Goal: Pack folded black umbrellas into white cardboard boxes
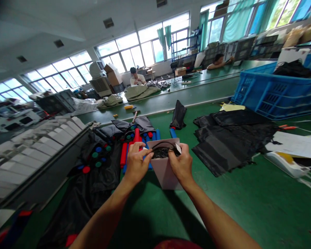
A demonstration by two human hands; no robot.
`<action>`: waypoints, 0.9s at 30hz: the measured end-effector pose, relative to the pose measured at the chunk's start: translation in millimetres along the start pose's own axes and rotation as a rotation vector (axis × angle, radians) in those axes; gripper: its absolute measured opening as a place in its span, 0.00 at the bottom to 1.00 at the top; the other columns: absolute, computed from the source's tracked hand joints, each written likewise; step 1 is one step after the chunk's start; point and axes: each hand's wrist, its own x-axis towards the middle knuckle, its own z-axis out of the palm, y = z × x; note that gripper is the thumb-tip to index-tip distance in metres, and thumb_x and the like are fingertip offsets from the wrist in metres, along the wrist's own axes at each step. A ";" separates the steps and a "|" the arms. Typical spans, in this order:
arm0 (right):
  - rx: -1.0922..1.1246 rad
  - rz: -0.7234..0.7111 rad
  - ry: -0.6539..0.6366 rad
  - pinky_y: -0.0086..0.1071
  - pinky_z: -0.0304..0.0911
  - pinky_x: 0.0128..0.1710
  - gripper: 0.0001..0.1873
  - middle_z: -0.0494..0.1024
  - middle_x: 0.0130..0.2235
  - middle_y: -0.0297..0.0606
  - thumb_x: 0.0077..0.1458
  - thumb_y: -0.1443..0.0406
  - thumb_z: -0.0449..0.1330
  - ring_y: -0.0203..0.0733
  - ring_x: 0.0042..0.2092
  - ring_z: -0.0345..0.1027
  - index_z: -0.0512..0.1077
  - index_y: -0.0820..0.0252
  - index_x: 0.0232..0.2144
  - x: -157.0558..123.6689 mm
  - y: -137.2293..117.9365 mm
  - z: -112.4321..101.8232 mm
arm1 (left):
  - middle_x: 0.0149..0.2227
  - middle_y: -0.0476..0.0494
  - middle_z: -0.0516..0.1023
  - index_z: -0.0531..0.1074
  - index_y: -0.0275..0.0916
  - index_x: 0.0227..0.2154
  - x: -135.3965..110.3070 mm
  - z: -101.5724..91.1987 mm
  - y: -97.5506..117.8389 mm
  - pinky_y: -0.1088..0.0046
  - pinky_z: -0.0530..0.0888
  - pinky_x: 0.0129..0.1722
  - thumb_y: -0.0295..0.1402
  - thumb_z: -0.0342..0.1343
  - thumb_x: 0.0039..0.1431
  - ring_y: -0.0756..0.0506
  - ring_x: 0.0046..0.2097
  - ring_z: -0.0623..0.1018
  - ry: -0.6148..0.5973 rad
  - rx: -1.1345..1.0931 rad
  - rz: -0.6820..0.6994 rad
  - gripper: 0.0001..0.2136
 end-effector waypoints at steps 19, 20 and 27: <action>0.014 -0.016 0.009 0.35 0.62 0.34 0.16 0.73 0.30 0.35 0.47 0.55 0.58 0.44 0.32 0.67 0.66 0.58 0.37 -0.5 2.3 1.9 | 0.46 0.42 0.75 0.78 0.43 0.33 0.1 -6.0 -2.9 0.68 0.67 0.35 0.34 0.53 0.60 0.43 0.42 0.74 -0.142 0.081 0.139 0.08; 0.013 -0.011 0.009 0.35 0.62 0.34 0.16 0.73 0.30 0.35 0.47 0.55 0.57 0.45 0.32 0.67 0.66 0.58 0.37 0.1 2.2 2.1 | 0.46 0.42 0.75 0.78 0.42 0.33 0.4 -6.3 -4.1 0.68 0.67 0.35 0.34 0.52 0.61 0.44 0.42 0.74 -0.162 0.063 0.128 0.09; 0.005 0.010 0.001 0.35 0.62 0.32 0.17 0.73 0.29 0.34 0.45 0.53 0.58 0.44 0.31 0.67 0.66 0.57 0.35 1.2 0.2 1.0 | 0.39 0.45 0.76 0.77 0.41 0.26 8.0 -5.8 -6.4 0.68 0.70 0.42 0.34 0.51 0.62 0.46 0.41 0.73 -0.233 -0.049 0.000 0.13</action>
